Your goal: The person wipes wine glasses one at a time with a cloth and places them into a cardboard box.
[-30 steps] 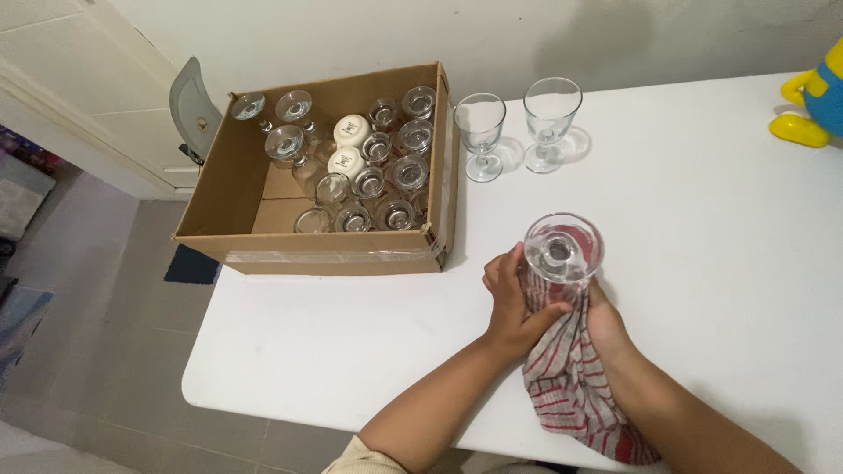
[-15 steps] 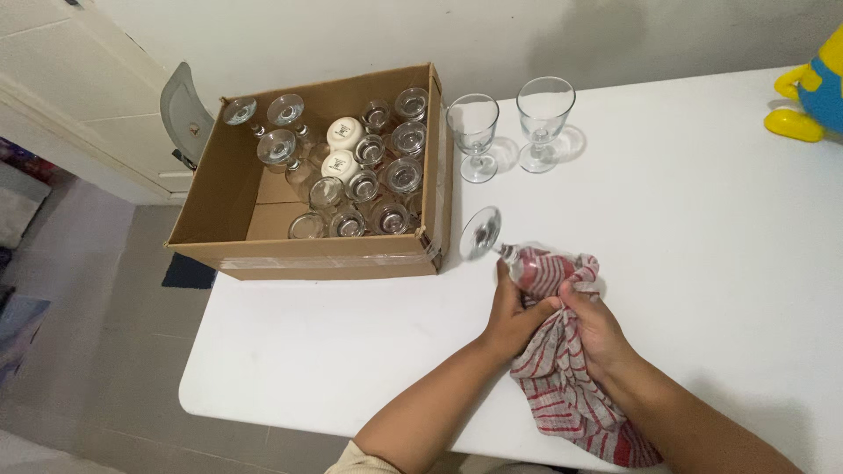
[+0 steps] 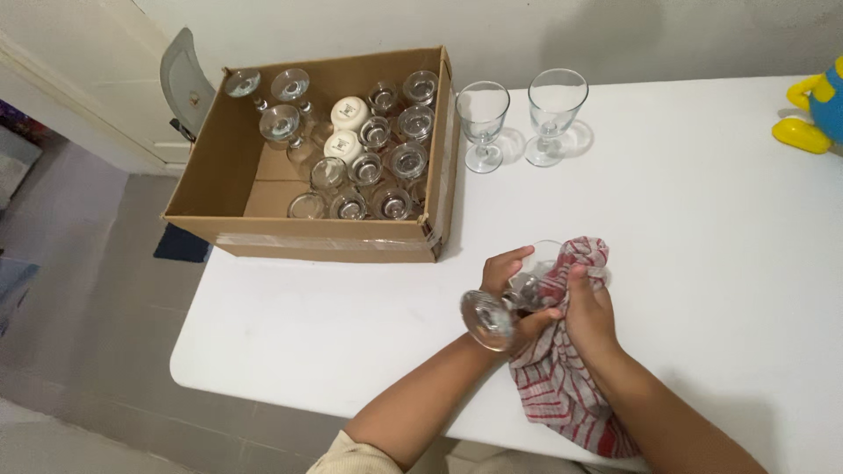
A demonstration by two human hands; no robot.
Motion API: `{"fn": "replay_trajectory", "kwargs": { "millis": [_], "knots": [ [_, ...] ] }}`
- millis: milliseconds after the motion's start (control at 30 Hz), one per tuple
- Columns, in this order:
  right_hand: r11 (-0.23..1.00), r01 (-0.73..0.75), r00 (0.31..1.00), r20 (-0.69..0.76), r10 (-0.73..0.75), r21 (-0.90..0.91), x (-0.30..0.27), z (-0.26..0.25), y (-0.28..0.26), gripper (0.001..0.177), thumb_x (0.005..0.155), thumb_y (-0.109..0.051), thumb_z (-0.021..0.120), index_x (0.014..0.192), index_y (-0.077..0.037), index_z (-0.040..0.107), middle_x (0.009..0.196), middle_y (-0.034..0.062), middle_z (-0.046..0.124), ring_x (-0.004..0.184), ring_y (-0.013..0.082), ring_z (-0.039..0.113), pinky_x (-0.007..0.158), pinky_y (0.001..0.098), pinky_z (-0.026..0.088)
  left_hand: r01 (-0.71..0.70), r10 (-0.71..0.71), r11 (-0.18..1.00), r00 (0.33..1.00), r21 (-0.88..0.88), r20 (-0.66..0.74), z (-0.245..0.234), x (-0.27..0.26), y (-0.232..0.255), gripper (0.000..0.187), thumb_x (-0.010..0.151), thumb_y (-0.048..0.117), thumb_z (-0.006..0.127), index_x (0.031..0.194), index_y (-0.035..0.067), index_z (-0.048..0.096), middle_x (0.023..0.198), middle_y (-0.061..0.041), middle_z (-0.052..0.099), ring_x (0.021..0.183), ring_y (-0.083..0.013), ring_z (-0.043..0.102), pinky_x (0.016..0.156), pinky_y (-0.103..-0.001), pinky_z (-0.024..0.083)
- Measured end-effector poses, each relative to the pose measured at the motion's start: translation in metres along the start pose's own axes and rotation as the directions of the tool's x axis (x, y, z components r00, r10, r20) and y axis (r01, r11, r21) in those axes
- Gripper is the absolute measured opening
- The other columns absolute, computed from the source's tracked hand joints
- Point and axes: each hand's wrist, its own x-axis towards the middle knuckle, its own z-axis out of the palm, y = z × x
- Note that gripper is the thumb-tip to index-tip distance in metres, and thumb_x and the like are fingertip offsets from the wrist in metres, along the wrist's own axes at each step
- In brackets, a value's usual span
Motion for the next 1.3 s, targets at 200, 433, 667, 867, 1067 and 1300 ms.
{"fn": "replay_trajectory", "kwargs": {
  "millis": [200, 433, 667, 867, 1067, 1300],
  "knots": [
    [0.913, 0.408, 0.910, 0.088, -0.404, -0.026, 0.001, -0.007, 0.022, 0.062, 0.102, -0.060, 0.047, 0.122, -0.003, 0.061, 0.110, 0.0079, 0.068, 0.103, 0.0154, 0.065, 0.089, 0.0299, 0.054, 0.005, -0.008, 0.973, 1.000, -0.231, -0.009, 0.000, 0.000, -0.004, 0.078, 0.094, 0.019, 0.082, 0.152, 0.017, 0.030, 0.155, -0.021, 0.043, 0.138, -0.0300, 0.050, 0.112, -0.042, 0.048],
    [0.919, 0.390, 0.921, 0.029, -0.389, -0.056, 0.014, -0.022, 0.050, 0.053, 0.108, -0.051, 0.053, 0.110, 0.000, 0.065, 0.099, 0.0082, 0.069, 0.092, 0.0182, 0.066, 0.082, 0.0366, 0.055, -0.179, 0.182, 0.983, 0.980, 0.039, -0.085, -0.069, 0.049, 0.046, 0.072, 0.091, 0.015, 0.082, 0.141, 0.020, 0.030, 0.150, -0.019, 0.050, 0.135, -0.0264, 0.053, 0.109, -0.035, 0.046],
    [0.875, 0.392, 0.900, -0.077, -0.428, -0.283, 0.022, -0.024, 0.043, 0.042, 0.119, -0.038, 0.045, 0.125, 0.000, 0.061, 0.116, 0.0067, 0.064, 0.108, 0.0172, 0.057, 0.095, 0.0338, 0.046, 0.447, -0.289, 0.681, 0.892, 0.580, -0.348, -0.270, 0.124, 0.059, 0.059, 0.097, 0.034, 0.080, 0.136, 0.004, 0.047, 0.124, -0.019, 0.066, 0.111, -0.0239, 0.066, 0.094, -0.037, 0.057],
    [0.871, 0.307, 0.922, -0.108, -0.373, -0.384, 0.045, -0.039, 0.050, 0.053, 0.124, -0.044, 0.039, 0.117, 0.003, 0.064, 0.117, 0.0111, 0.065, 0.108, 0.0195, 0.057, 0.096, 0.0353, 0.043, 0.503, -0.444, 0.863, 0.803, 0.053, -0.397, -0.396, 0.187, 0.006, 0.057, 0.077, 0.014, 0.084, 0.121, 0.006, 0.048, 0.105, -0.015, 0.066, 0.091, -0.0233, 0.067, 0.070, -0.036, 0.056],
    [0.858, 0.123, 0.959, -0.163, -0.233, -0.499, 0.066, -0.043, 0.056, 0.055, 0.123, -0.044, 0.038, 0.116, 0.002, 0.065, 0.114, 0.0119, 0.066, 0.106, 0.0206, 0.058, 0.094, 0.0362, 0.044, 0.517, -0.355, 0.508, 0.855, 0.689, -0.379, -0.471, 0.184, -0.065, 0.059, 0.063, 0.020, 0.097, 0.112, 0.006, 0.067, 0.113, -0.014, 0.075, 0.108, -0.0252, 0.072, 0.091, -0.037, 0.057],
    [0.867, 0.026, 0.984, -0.139, -0.109, -0.498, 0.092, -0.010, 0.061, 0.057, 0.122, -0.045, 0.036, 0.114, 0.002, 0.066, 0.110, 0.0128, 0.067, 0.102, 0.0218, 0.060, 0.093, 0.0374, 0.045, 0.589, -0.547, 0.273, 0.746, 0.761, -0.380, -0.465, 0.172, -0.120, 0.066, 0.058, 0.019, 0.098, 0.114, 0.004, 0.066, 0.112, -0.017, 0.073, 0.106, -0.0327, 0.070, 0.091, -0.041, 0.056]
  ]
}}
